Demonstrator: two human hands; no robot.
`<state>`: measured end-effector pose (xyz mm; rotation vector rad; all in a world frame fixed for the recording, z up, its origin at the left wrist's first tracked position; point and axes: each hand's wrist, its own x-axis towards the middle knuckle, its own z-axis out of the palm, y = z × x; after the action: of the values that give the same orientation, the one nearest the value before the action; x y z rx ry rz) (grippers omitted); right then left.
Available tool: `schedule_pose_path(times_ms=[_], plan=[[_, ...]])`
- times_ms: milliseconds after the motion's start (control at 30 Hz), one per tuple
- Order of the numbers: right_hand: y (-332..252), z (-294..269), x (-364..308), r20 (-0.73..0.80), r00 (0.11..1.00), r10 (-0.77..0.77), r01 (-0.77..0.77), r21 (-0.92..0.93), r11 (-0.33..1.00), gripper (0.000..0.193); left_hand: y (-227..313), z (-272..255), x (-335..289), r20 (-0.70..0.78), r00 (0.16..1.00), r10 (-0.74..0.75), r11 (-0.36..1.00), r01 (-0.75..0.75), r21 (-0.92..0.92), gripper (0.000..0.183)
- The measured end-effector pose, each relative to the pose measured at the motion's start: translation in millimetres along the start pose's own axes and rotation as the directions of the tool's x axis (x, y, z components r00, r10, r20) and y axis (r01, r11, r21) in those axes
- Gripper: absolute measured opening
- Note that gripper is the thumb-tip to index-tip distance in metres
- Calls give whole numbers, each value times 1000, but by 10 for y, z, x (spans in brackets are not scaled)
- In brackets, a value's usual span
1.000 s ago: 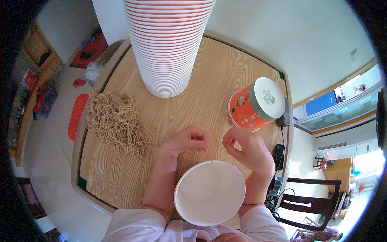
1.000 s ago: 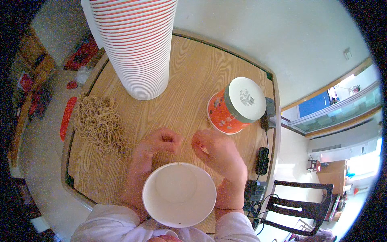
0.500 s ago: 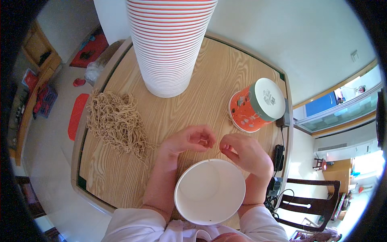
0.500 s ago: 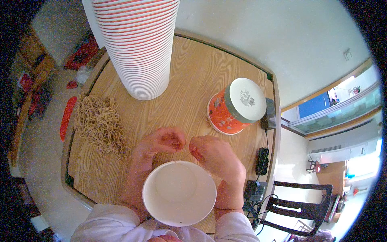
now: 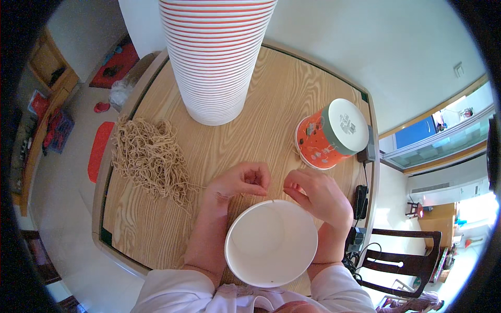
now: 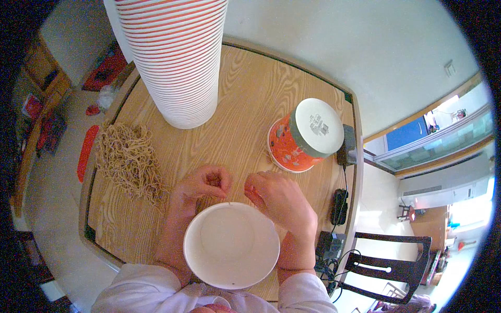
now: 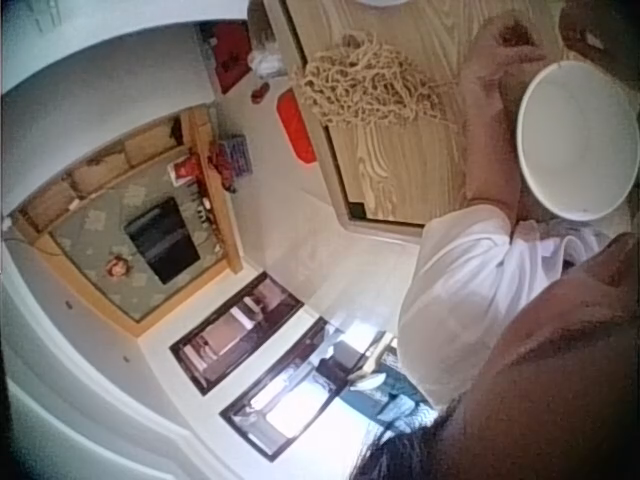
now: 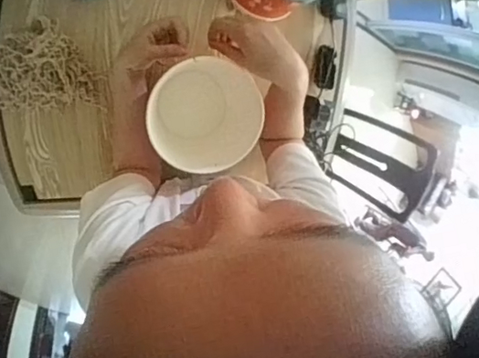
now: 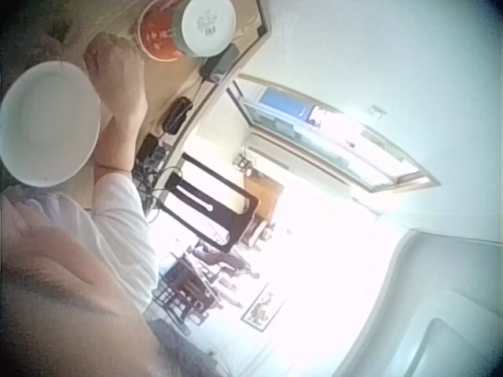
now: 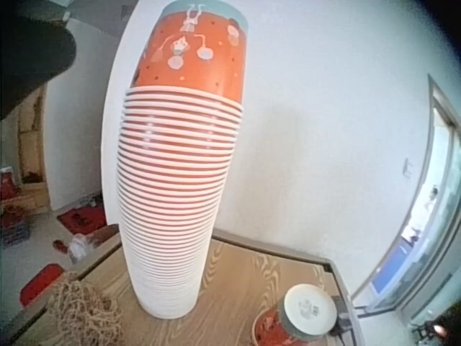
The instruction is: The person is stretching rubber bands around the rims of paper cups.
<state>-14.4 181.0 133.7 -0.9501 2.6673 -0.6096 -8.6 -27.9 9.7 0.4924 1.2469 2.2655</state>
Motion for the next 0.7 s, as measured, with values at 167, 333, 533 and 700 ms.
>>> schedule_pose_path(times_ms=[167,333,533,700], plan=[[86,85,54,-14,1000,11,-12,-68,998,8,-161,-70,95,236,954,184,983,-182,-30,13],[71,89,67,38,999,6,-4,-62,998,7,-117,-5,87,178,981,84,995,-93,47,15],[2,45,24,-1,1000,-11,11,-18,1000,7,-62,48,100,209,978,-5,986,-30,165,20],[-104,-41,17,8,999,-43,43,-13,999,9,-91,34,115,221,969,-110,992,93,86,11]])
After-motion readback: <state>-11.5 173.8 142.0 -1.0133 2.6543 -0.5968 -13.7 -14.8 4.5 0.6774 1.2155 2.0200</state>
